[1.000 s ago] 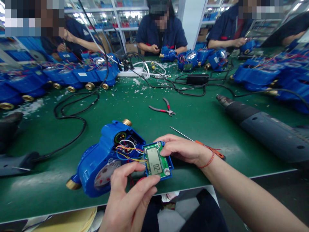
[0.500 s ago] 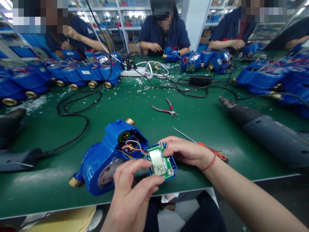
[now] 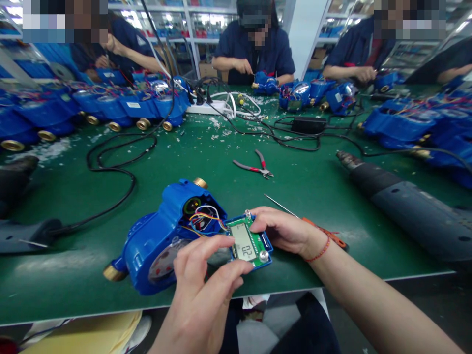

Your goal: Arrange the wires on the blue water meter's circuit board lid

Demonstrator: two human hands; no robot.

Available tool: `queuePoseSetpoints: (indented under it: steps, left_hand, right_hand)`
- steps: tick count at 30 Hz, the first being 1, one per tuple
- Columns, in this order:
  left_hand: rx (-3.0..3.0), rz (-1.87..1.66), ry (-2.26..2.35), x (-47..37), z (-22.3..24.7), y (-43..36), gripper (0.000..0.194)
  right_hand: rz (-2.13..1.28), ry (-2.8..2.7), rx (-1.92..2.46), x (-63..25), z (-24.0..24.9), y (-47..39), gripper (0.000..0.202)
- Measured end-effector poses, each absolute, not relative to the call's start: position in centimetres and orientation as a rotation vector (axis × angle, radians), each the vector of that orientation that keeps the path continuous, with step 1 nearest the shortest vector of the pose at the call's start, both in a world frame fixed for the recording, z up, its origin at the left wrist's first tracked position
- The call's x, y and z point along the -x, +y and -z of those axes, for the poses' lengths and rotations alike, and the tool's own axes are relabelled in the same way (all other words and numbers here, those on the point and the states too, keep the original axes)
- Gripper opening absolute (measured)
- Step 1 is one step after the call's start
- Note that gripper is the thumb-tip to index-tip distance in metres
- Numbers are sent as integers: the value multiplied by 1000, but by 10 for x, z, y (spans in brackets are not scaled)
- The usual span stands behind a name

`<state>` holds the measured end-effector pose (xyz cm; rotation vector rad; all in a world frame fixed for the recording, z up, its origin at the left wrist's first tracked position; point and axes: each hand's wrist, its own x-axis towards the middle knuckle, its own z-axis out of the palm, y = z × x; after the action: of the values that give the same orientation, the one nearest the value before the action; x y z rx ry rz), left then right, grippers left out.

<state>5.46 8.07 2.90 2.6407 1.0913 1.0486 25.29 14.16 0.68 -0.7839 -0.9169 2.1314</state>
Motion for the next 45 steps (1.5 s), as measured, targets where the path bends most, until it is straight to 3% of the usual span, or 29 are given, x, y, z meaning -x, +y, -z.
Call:
queuePoseSetpoints:
  steps: [18, 23, 29, 33, 45]
  left_hand:
    - [-2585, -1034, 1116, -49, -43, 85, 21]
    - [-2715, -805, 1026, -58, -53, 93, 12]
    - [-2814, -419, 1006, -62, -60, 97, 18]
    - [-2830, -471, 966, -60, -58, 98, 23]
    - [-2759, -885, 974, -54, -60, 87, 11]
  right_hand:
    - [-2036, -994, 938, -251, -14, 139, 15]
    - [-1976, -1107, 986, -252, -16, 138, 16]
    - [-1938, -1180, 1007, -252, -17, 139, 17]
    - [-1902, -1202, 1011, -252, -16, 139, 17]
    - [-1769, -1555, 986, -256, -18, 142, 17]
